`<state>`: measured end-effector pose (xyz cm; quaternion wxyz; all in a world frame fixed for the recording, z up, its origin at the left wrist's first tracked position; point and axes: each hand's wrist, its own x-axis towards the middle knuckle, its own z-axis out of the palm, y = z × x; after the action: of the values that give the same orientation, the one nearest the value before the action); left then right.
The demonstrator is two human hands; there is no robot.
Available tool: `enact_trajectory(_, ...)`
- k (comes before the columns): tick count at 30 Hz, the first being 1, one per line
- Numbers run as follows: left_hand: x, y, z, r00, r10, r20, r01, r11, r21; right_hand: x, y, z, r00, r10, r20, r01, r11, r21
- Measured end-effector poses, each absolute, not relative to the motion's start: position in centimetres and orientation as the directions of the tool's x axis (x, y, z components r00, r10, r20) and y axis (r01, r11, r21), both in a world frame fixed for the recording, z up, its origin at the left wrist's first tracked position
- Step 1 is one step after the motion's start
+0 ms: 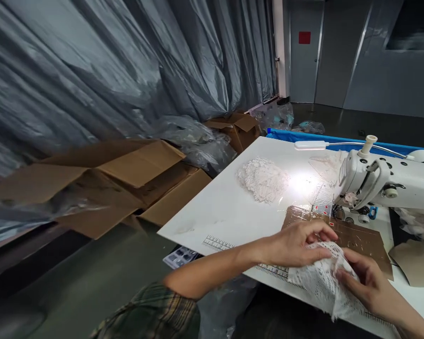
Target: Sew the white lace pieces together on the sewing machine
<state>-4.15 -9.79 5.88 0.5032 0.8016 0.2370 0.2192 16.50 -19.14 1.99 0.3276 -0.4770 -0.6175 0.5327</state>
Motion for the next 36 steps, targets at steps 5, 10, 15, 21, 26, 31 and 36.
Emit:
enact_trajectory(5, -5.8, -5.4, 4.6, 0.815, 0.579, -0.007, 0.289, -0.397, 0.871, 17.1, -15.2, 2.7, -0.262, 0.964, -0.036, 0.465, 0.093, -0.880)
enact_trajectory(10, -6.7, -2.2, 5.1, 0.819, 0.573, -0.029, 0.512, -0.707, 0.487, 18.2, -13.0, 1.8, -0.125, 0.984, 0.129, 0.753, 0.179, -0.633)
enact_trajectory(15, -4.6, -1.6, 5.3, 0.903, 0.413, 0.115, 0.321, -0.828, 0.459, 18.8, -12.8, 1.7, 0.032, 0.996, 0.077, 0.740, 0.028, -0.672)
enact_trajectory(21, -1.4, -0.8, 3.0, 0.962, 0.254, 0.095, 0.158, -0.809, 0.566, 18.9, -12.9, 1.4, 0.111, 0.992, 0.059, 0.697, -0.036, -0.716)
enact_trajectory(26, -1.1, -0.5, 1.3, 0.944, 0.255, 0.211, 0.118, -0.855, 0.505, 18.5, -13.4, 1.4, 0.053, 0.988, 0.145, 0.705, 0.066, -0.707)
enact_trajectory(31, -1.5, -1.4, 1.9, 0.953, 0.186, 0.240, 0.094, -0.931, 0.352, 17.3, -14.0, 1.2, -0.065, 0.973, 0.224, 0.671, 0.208, -0.712)
enact_trajectory(36, -2.6, -2.1, 3.7, 0.938, 0.307, 0.163, 0.173, -0.819, 0.547, 16.5, -14.0, 1.9, -0.127, 0.973, 0.195, 0.553, 0.232, -0.800)
